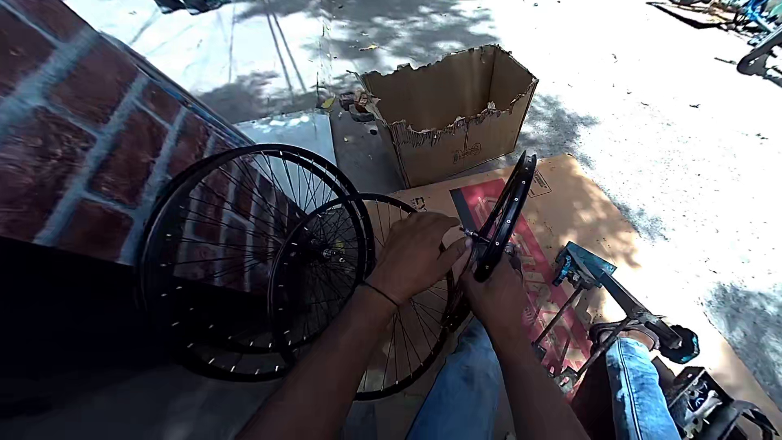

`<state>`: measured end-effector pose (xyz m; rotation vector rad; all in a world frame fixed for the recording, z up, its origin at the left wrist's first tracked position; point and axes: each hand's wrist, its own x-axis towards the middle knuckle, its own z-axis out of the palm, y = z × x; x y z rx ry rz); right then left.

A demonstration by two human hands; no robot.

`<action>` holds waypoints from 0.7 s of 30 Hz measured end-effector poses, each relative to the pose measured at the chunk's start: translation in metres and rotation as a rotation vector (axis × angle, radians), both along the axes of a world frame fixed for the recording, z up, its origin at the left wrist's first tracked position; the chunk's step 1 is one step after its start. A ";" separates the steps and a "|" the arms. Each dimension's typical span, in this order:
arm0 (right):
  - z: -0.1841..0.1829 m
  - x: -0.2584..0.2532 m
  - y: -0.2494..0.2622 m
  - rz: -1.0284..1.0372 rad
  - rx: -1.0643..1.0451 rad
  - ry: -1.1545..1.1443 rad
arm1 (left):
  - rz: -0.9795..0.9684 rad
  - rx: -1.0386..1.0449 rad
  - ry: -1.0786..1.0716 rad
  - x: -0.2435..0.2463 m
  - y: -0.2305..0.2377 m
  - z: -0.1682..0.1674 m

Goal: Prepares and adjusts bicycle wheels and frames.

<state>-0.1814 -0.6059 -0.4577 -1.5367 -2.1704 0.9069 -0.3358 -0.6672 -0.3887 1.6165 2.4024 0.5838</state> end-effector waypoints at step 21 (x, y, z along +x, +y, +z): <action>-0.031 0.081 0.059 -0.427 -0.154 0.478 | 1.022 0.699 -1.029 0.035 -0.201 -0.135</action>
